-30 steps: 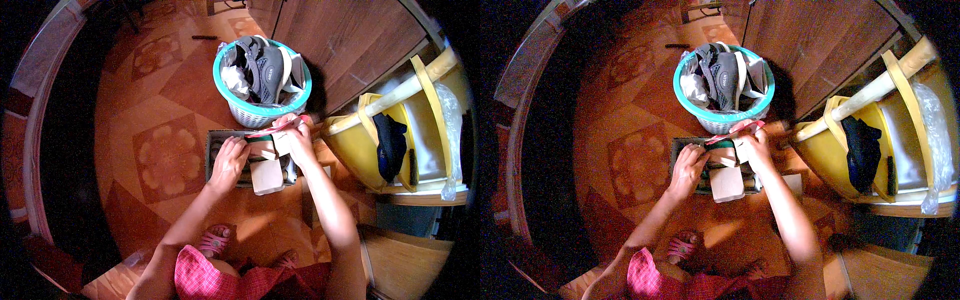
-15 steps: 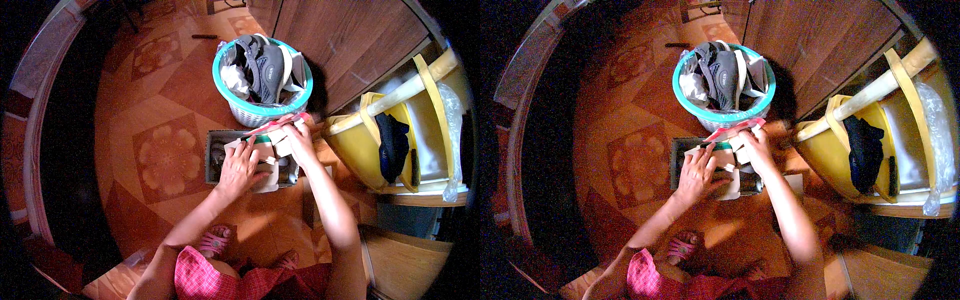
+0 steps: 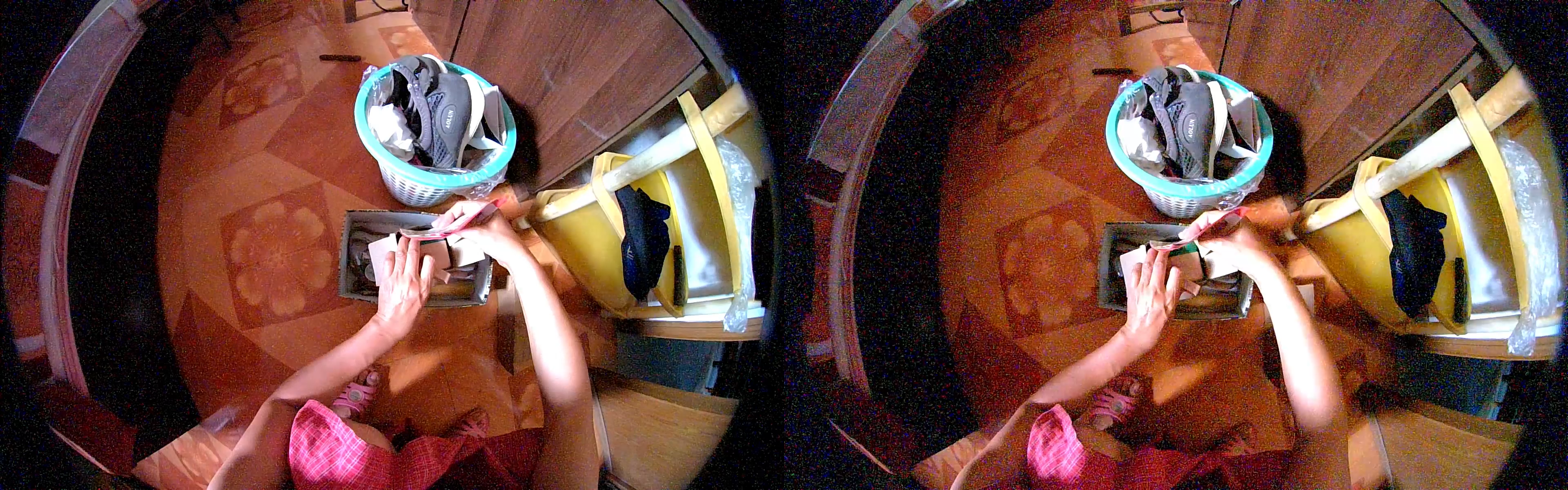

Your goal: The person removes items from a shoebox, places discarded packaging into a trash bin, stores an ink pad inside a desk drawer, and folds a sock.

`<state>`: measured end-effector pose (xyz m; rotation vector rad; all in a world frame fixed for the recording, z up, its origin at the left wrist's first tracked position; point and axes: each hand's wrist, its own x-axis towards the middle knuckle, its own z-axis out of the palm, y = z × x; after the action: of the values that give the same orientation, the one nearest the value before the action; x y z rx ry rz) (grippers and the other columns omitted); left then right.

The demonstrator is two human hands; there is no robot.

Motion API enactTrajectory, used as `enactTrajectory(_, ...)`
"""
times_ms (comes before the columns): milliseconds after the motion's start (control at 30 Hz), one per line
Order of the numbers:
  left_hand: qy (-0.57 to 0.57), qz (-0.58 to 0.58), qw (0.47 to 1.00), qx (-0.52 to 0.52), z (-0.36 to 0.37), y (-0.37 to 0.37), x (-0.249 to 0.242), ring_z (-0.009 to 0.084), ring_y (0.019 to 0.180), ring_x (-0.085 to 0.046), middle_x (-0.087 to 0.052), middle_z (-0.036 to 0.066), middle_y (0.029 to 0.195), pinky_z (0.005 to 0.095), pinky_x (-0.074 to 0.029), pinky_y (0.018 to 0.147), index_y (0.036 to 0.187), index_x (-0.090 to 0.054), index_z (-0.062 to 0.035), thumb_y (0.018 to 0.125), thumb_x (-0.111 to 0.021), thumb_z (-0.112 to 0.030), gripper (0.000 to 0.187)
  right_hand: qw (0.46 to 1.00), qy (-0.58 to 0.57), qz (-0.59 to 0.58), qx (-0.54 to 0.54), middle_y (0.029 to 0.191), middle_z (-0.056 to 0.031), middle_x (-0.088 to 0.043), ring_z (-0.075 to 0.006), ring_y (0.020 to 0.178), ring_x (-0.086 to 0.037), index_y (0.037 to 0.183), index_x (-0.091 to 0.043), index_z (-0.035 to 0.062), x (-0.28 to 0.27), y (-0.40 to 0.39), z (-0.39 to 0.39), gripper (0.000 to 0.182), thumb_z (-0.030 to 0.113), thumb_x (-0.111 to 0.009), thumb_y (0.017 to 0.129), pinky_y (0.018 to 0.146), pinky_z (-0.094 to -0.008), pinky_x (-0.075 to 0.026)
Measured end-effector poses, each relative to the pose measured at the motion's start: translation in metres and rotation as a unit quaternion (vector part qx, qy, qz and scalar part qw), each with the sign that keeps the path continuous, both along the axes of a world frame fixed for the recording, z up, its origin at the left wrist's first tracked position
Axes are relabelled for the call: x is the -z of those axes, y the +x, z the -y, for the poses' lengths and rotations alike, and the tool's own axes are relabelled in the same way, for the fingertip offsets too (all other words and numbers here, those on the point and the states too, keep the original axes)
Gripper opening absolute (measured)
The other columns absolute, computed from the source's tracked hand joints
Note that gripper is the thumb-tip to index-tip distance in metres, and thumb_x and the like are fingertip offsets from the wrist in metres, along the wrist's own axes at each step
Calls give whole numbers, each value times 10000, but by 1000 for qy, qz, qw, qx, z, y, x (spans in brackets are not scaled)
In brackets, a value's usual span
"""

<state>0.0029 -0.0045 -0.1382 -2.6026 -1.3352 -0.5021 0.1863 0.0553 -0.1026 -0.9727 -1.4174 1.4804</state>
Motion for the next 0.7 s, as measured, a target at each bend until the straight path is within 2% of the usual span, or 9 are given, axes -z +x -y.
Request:
enactTrajectory(200, -13, 8, 1000, 3, 11, 0, 3, 394, 1160, -411, -423, 266, 1236, 475, -371, 858, 1081, -478, -27, 813, -490, -157, 299, 999, -15, -5, -38, 807, -83, -628, -167, 786, -596, 740, -615, 4, -1, 6, -6, 33, 34, -625, 733, 711, -263, -482)
enactTrajectory(267, -23, 7, 1000, 10, 15, -1, 4, 390, 1155, -415, -426, 270, 1228, 480, -370, 851, 1083, -483, -40, 806, -499, -164, 304, 995, -5, 25, -96, 810, -91, -631, -189, 796, -591, 712, -574, 40, 0, 7, -7, 68, 52, -636, 738, 760, -316, -471)
enactTrajectory(333, -11, 1, 1000, 8, 16, 0, 4, 388, 1147, -423, -431, 267, 1222, 477, -369, 843, 1085, -486, -45, 808, -496, -176, 306, 992, -73, 51, -88, 835, -104, -643, -203, 814, -602, 718, -592, 36, -6, 7, -7, 61, 66, -640, 740, 762, -319, -479)
enactTrajectory(400, -14, -7, 1000, 15, 18, 0, 1, 385, 1140, -433, -441, 260, 1216, 464, -373, 827, 1059, -492, -48, 816, -483, -180, 277, 994, 17, 29, -101, 855, -116, -645, -193, 827, -604, 740, -609, 23, -3, 7, -7, 52, 65, -639, 738, 771, -322, -480)
enactTrajectory(467, -13, -29, 999, 12, 19, 1, -3, 370, 1146, -433, -445, 255, 1218, 444, -374, 821, 1023, -497, -52, 820, -471, -178, 240, 994, -23, 56, -95, 829, -107, -645, -188, 811, -603, 773, -617, 8, 10, 7, -5, 75, 60, -649, 730, 776, -321, -479)
enactTrajectory(533, 6, -21, 1000, 3, 19, 2, -4, 354, 1137, -444, -445, 253, 1221, 433, -372, 825, 995, -496, -55, 820, -468, -174, 214, 989, -18, 148, 9, 844, -81, -637, -151, 841, -593, 802, -621, 9, 55, 10, -10, 81, -44, -600, 744, 804, -290, -467)
enactTrajectory(600, -1, -24, 1000, 0, 16, 1, -6, 348, 1136, -443, -442, 246, 1228, 431, -370, 829, 998, -494, -53, 820, -468, -173, 216, 988, -1, 155, -19, 861, -65, -636, -151, 852, -592, 890, -642, 1, 21, -1, -5, 168, -68, -587, 747, 821, -278, -451)
enactTrajectory(667, -8, -27, 1000, -3, 12, 0, -8, 341, 1135, -442, -438, 239, 1236, 428, -369, 833, 1000, -491, -52, 820, -467, -172, 218, 978, 123, 166, -33, 863, -70, -631, -158, 844, -595, 897, -640, 8, 8, -5, -3, 147, -13, -612, 754, 817, -269, -448)
enactTrajectory(700, -16, -21, 1000, -6, 10, 0, -8, 339, 1137, -437, -437, 231, 1239, 429, -368, 833, 999, -487, -49, 821, -464, -169, 216, 978, 123, 167, -32, 863, -70, -631, -158, 844, -595, 897, -640, 8, 3, -7, -1, 147, -13, -612, 754, 817, -269, -448)
